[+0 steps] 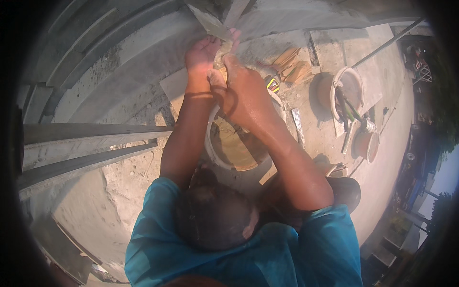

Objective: The person scoops cement from a bucket using a trowel and applies it to the gaps between stone tiles on a wall. They repeatedly smooth the cement into the joints and scrape excess material back into the bucket.

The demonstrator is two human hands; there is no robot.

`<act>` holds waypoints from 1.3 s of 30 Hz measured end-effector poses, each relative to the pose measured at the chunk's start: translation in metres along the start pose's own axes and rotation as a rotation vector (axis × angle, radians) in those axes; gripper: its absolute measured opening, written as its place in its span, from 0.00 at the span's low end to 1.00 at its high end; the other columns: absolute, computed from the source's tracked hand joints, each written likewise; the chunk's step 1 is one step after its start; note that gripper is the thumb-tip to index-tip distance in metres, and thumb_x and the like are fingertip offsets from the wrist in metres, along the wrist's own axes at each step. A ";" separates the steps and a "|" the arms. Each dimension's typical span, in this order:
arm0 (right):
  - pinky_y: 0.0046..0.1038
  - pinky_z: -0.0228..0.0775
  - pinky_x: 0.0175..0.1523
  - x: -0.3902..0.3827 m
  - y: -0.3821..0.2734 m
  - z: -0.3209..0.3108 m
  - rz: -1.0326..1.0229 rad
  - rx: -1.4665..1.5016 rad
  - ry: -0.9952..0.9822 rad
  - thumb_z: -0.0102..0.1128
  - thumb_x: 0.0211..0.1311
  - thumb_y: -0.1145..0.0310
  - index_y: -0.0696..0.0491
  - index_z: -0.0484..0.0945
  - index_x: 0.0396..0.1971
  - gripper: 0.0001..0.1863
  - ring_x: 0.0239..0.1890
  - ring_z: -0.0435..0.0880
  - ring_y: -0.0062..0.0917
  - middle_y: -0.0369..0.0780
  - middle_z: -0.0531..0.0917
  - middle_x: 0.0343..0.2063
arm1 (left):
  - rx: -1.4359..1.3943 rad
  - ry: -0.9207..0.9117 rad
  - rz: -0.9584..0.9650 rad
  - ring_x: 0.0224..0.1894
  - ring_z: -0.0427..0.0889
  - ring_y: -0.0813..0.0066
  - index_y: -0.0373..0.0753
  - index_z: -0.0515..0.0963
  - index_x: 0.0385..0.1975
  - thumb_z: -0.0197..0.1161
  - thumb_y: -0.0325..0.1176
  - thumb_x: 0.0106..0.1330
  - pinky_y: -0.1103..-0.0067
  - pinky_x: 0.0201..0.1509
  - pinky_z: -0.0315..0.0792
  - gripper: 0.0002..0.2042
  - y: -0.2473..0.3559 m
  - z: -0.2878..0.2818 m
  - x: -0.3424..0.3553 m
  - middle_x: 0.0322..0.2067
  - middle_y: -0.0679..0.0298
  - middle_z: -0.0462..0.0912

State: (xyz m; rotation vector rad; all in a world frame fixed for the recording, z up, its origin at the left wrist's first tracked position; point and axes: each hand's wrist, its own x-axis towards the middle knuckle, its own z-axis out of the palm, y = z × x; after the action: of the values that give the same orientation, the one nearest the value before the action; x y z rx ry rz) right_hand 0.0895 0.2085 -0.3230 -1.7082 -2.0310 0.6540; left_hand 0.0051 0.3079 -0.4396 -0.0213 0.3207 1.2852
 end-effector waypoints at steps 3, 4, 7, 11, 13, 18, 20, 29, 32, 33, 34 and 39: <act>0.33 0.70 0.33 0.017 0.002 -0.005 0.117 0.119 -0.094 0.56 0.74 0.55 0.59 0.73 0.38 0.19 0.25 0.80 0.28 0.43 0.79 0.24 | -0.094 -0.023 -0.003 0.65 0.69 0.35 0.16 0.58 0.62 0.35 0.32 0.75 0.52 0.68 0.68 0.25 -0.003 -0.017 0.010 0.66 0.30 0.63; 0.28 0.68 0.30 0.022 0.004 -0.008 0.065 0.102 -0.079 0.56 0.74 0.55 0.58 0.74 0.35 0.18 0.22 0.76 0.19 0.36 0.76 0.23 | -0.099 -0.036 0.001 0.63 0.70 0.35 0.15 0.58 0.62 0.35 0.32 0.75 0.52 0.68 0.68 0.24 -0.003 -0.020 0.010 0.65 0.29 0.63; 0.24 0.67 0.28 0.023 -0.003 -0.016 0.324 0.399 -0.169 0.54 0.76 0.56 0.56 0.75 0.34 0.17 0.21 0.72 0.16 0.33 0.73 0.22 | -0.014 -0.056 0.028 0.60 0.72 0.35 0.16 0.58 0.61 0.35 0.32 0.75 0.53 0.68 0.69 0.24 -0.003 -0.014 0.004 0.65 0.29 0.63; 0.22 0.67 0.26 0.018 0.010 -0.007 0.131 0.346 -0.122 0.52 0.77 0.56 0.56 0.75 0.34 0.17 0.21 0.73 0.16 0.32 0.75 0.24 | 0.086 -0.091 0.050 0.64 0.68 0.37 0.18 0.55 0.65 0.36 0.34 0.75 0.53 0.69 0.65 0.26 -0.003 -0.012 0.000 0.68 0.32 0.60; 0.21 0.68 0.24 0.014 -0.001 -0.010 0.281 0.492 -0.134 0.52 0.77 0.56 0.55 0.76 0.36 0.17 0.21 0.74 0.16 0.32 0.76 0.25 | -0.024 0.006 -0.001 0.66 0.66 0.39 0.18 0.54 0.66 0.36 0.36 0.75 0.54 0.70 0.63 0.27 0.000 0.001 -0.004 0.69 0.34 0.59; 0.21 0.69 0.22 0.010 -0.016 -0.013 0.444 0.701 -0.098 0.51 0.78 0.55 0.54 0.75 0.39 0.16 0.21 0.76 0.16 0.32 0.78 0.27 | -0.174 -0.129 -0.091 0.70 0.60 0.42 0.19 0.50 0.69 0.36 0.40 0.76 0.54 0.73 0.57 0.31 -0.001 -0.007 0.003 0.70 0.37 0.57; 0.21 0.69 0.22 0.011 -0.023 -0.007 0.447 0.677 -0.091 0.50 0.78 0.55 0.53 0.75 0.41 0.15 0.21 0.76 0.15 0.32 0.78 0.28 | -0.295 -0.269 -0.159 0.71 0.60 0.41 0.19 0.48 0.70 0.35 0.41 0.76 0.54 0.74 0.56 0.32 0.002 -0.033 0.019 0.70 0.37 0.57; 0.20 0.68 0.23 -0.006 -0.019 -0.013 0.354 0.582 -0.001 0.49 0.79 0.57 0.54 0.75 0.43 0.15 0.20 0.75 0.15 0.33 0.77 0.27 | -0.249 -0.061 -0.071 0.75 0.50 0.39 0.18 0.43 0.71 0.34 0.39 0.76 0.54 0.78 0.47 0.32 0.002 0.004 0.000 0.73 0.36 0.51; 0.20 0.68 0.22 -0.028 -0.024 -0.015 0.285 0.555 0.060 0.49 0.79 0.58 0.55 0.74 0.44 0.14 0.19 0.74 0.16 0.34 0.76 0.27 | -0.303 -0.034 -0.089 0.75 0.52 0.40 0.18 0.45 0.70 0.34 0.38 0.76 0.55 0.78 0.46 0.31 0.002 0.003 0.001 0.72 0.36 0.52; 0.20 0.68 0.22 -0.028 -0.027 -0.016 0.335 0.603 -0.002 0.49 0.79 0.58 0.55 0.74 0.44 0.14 0.19 0.74 0.16 0.35 0.76 0.27 | -0.270 -0.050 -0.083 0.74 0.53 0.41 0.18 0.45 0.70 0.34 0.38 0.76 0.56 0.78 0.46 0.31 0.003 0.002 0.001 0.72 0.36 0.52; 0.20 0.68 0.21 -0.027 -0.030 -0.017 0.385 0.651 -0.064 0.49 0.79 0.58 0.55 0.74 0.44 0.14 0.18 0.74 0.16 0.35 0.76 0.27 | -0.236 -0.065 -0.076 0.74 0.54 0.41 0.18 0.45 0.70 0.34 0.37 0.76 0.56 0.78 0.47 0.31 0.003 0.000 0.000 0.72 0.36 0.53; 0.19 0.67 0.20 -0.004 -0.020 -0.007 0.363 0.675 -0.097 0.50 0.78 0.57 0.54 0.74 0.44 0.14 0.18 0.74 0.16 0.35 0.76 0.27 | -0.071 0.005 -0.062 0.70 0.63 0.48 0.19 0.55 0.68 0.36 0.39 0.76 0.60 0.75 0.56 0.29 0.010 0.018 -0.015 0.69 0.40 0.62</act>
State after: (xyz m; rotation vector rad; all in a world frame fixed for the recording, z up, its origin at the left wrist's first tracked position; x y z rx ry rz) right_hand 0.0782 0.2022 -0.3050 -1.6289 -1.3138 1.3749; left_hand -0.0034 0.3005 -0.4170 -0.0946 0.2765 1.2346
